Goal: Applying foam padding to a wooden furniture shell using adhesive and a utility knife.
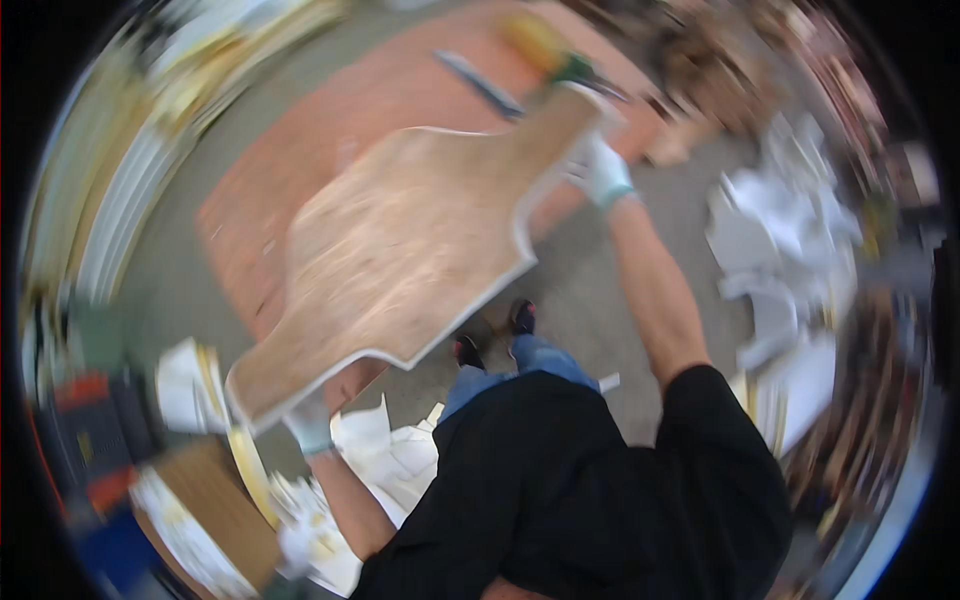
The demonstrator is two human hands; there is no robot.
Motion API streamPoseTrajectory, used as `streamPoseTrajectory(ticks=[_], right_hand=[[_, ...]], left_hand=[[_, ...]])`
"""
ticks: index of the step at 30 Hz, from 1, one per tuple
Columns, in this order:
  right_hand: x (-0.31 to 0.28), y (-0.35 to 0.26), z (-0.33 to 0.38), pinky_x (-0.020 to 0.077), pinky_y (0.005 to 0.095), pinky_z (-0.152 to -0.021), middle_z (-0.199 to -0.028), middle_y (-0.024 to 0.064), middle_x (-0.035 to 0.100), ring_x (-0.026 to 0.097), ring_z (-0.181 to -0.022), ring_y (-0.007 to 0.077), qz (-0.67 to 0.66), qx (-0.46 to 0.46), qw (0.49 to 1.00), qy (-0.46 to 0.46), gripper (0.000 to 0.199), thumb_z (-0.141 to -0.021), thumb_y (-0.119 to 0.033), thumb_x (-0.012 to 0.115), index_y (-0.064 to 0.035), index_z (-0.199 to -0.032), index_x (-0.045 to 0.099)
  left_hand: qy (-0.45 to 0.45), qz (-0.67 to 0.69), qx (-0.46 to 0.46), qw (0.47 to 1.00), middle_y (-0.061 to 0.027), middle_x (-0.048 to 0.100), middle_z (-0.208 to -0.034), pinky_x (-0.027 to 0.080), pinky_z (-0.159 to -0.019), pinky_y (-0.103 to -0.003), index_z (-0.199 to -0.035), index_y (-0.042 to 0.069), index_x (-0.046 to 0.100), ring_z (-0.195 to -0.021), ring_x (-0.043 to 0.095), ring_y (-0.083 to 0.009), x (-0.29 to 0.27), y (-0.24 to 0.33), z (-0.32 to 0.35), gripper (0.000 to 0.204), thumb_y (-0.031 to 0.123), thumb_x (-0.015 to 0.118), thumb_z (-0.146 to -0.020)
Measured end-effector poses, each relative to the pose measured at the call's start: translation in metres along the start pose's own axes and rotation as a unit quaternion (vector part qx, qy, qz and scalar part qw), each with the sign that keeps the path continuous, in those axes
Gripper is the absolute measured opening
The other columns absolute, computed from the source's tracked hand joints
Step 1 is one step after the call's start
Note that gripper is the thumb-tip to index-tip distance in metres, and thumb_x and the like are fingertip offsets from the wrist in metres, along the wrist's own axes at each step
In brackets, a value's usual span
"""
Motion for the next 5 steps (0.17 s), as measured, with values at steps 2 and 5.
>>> streamPoseTrajectory(ticks=[2, 5], right_hand=[[-0.062, 0.021, 0.023, 0.0536, 0.0436, -0.085, -0.111, 0.0187, 0.067, 0.067, -0.093, 0.0294, -0.038, -0.048, 0.997, -0.054, 0.061, -0.099, -0.061, 0.047, -0.0046, -0.12, 0.059], [-0.16, 0.088, 0.071, 0.0541, 0.0437, -0.081, -0.099, 0.0176, 0.071, 0.068, -0.095, 0.0329, 0.578, -0.189, 0.793, -0.032, 0.042, -0.102, -0.04, 0.048, -0.0047, -0.119, 0.063]], left_hand=[[0.043, -0.176, 0.018, 0.983, -0.0121, 0.045, -0.151, 0.033, -0.116, -0.046, -0.146, 0.004, 0.043, -0.138, 0.043, -0.0275, -0.023, -0.015, -0.007, 0.052, 0.03, 0.048, -0.102], [0.013, -0.379, 0.098, 0.92, -0.0131, 0.043, -0.153, 0.03, -0.117, -0.044, -0.149, 0.006, 0.041, -0.139, 0.041, -0.0275, -0.063, -0.068, -0.035, 0.058, 0.036, 0.049, -0.101]])
Point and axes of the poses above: each hand's wrist, its own z-axis away from the middle knuckle, its own x-axis out of the palm, y = z × x, the point moved 2 cm from there along -z, towards the middle knuckle
